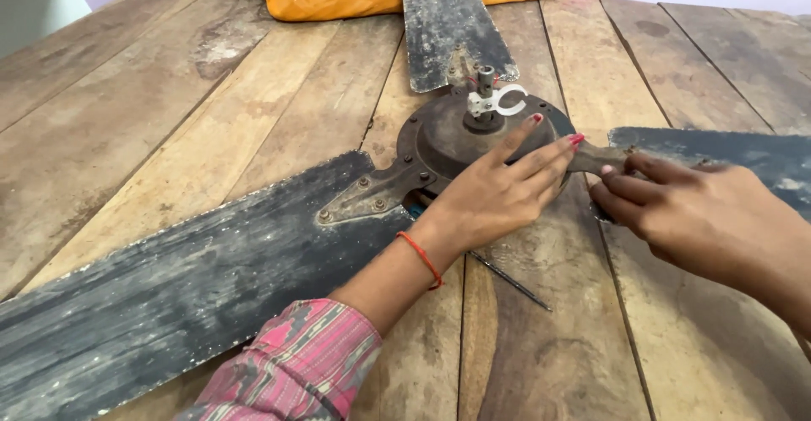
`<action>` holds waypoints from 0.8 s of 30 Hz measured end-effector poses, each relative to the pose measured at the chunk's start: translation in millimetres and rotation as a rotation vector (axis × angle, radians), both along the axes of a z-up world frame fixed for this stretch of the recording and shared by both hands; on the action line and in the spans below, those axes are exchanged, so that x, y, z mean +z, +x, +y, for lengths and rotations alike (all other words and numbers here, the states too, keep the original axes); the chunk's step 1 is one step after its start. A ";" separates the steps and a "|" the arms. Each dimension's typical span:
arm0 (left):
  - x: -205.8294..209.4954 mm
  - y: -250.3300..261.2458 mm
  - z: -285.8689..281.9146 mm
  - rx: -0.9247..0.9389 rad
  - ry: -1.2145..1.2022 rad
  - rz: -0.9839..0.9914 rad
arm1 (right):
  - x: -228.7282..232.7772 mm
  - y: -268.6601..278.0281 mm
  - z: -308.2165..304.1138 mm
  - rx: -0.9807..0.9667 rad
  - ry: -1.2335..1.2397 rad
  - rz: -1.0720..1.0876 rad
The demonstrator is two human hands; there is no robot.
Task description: The person aligns three ceiling fan blades to the central motor housing on a wooden table. They insert screws into the blade mounting holes and tighten them with a blue-handled screwdriver. The person repeats this process for each blade, securing them to the fan hub.
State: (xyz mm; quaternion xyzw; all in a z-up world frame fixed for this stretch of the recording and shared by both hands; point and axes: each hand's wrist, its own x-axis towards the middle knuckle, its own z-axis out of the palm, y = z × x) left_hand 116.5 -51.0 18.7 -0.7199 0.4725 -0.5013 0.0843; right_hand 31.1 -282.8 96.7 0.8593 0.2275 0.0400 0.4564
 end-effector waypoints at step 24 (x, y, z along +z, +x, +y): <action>-18.0 -12.4 5.2 0.051 0.014 0.150 | -63.6 -20.8 -5.6 0.180 0.218 -0.155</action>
